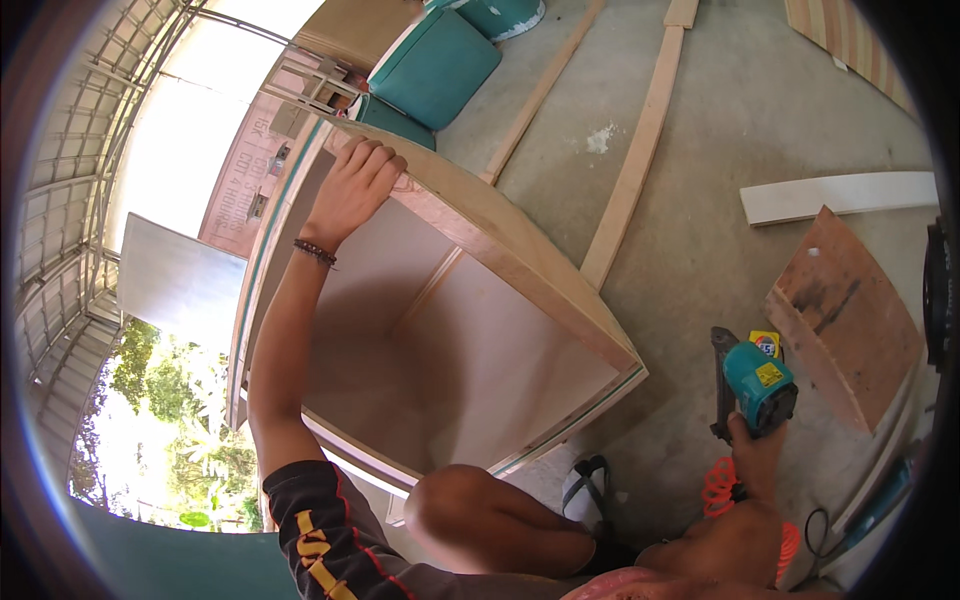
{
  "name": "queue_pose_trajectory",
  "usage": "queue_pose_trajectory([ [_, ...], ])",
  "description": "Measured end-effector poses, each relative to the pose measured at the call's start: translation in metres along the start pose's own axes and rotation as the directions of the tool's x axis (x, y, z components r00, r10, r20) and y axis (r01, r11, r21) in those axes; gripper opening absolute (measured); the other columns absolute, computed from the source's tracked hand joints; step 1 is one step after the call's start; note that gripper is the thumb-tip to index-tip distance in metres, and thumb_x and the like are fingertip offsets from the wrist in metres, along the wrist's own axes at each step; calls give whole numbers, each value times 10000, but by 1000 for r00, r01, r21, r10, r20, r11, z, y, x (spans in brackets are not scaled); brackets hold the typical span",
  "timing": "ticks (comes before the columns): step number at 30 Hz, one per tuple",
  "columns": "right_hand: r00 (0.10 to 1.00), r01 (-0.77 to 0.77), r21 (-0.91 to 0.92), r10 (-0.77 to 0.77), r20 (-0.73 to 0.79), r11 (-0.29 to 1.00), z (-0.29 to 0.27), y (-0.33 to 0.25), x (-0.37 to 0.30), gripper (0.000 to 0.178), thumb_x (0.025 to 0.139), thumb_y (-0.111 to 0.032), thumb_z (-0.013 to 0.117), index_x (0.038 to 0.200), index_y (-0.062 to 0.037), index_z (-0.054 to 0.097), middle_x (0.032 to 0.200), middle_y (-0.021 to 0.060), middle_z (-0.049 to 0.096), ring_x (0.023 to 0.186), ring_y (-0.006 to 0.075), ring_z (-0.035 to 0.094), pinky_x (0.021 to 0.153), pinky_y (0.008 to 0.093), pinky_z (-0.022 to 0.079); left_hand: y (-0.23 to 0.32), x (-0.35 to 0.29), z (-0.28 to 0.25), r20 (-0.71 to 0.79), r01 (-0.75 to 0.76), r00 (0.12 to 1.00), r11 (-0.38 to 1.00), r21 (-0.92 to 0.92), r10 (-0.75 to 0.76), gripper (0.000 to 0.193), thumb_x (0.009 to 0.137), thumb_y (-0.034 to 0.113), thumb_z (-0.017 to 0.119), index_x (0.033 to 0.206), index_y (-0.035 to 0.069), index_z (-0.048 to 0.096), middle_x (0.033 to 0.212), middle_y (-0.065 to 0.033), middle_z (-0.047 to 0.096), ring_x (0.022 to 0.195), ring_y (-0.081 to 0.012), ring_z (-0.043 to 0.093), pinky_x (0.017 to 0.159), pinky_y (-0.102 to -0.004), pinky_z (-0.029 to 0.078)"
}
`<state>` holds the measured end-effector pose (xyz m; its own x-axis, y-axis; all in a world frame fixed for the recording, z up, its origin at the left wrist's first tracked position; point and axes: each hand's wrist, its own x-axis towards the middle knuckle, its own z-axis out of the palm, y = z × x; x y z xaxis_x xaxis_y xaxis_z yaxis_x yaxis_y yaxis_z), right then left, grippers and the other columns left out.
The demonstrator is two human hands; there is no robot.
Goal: The person assembles a wooden furniture piece by attaching a wooden strip to the frame. They use a nail gun to secure the strip, then use a power drill to drive screws into the wood. Finally, they use an angle grinder to smooth the surface of the assembled piece.
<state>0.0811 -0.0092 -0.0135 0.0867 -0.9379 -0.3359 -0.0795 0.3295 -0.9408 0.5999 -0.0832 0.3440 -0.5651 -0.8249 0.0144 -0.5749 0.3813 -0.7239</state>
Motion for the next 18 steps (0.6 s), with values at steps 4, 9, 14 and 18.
queue_pose_trajectory([
  [4,998,17,1,-17,66,1000,1,1,-4,535,826,-61,750,1278,48,487,1145,127,604,973,178,635,764,326,555,-6,-2,1,-6,-39,999,999,32,39,283,824,84,572,1106,58,570,1108,-106,555,1120,-298,550,1032,-462,418],
  [9,994,40,67,-47,100,997,3,-19,-11,489,817,-56,748,1240,37,521,1088,103,624,972,163,630,789,328,543,-5,0,1,-2,-48,999,997,62,48,285,821,94,572,1105,61,567,1089,-104,547,1093,-285,551,1013,-445,419],
  [14,999,52,88,-52,-2,995,8,-19,-15,478,825,-49,738,1242,37,522,1096,102,624,982,176,628,854,341,532,-5,0,0,2,-54,999,996,73,54,281,817,94,574,1097,64,565,1083,-102,543,1086,-284,549,1011,-445,416],
  [18,998,7,96,-13,58,995,6,-25,-13,497,830,-46,738,1259,43,504,1113,109,619,982,183,627,845,341,538,-6,-1,2,9,-51,999,996,74,51,290,812,93,577,1101,64,562,1091,-104,544,1089,-288,548,1021,-454,413],
])
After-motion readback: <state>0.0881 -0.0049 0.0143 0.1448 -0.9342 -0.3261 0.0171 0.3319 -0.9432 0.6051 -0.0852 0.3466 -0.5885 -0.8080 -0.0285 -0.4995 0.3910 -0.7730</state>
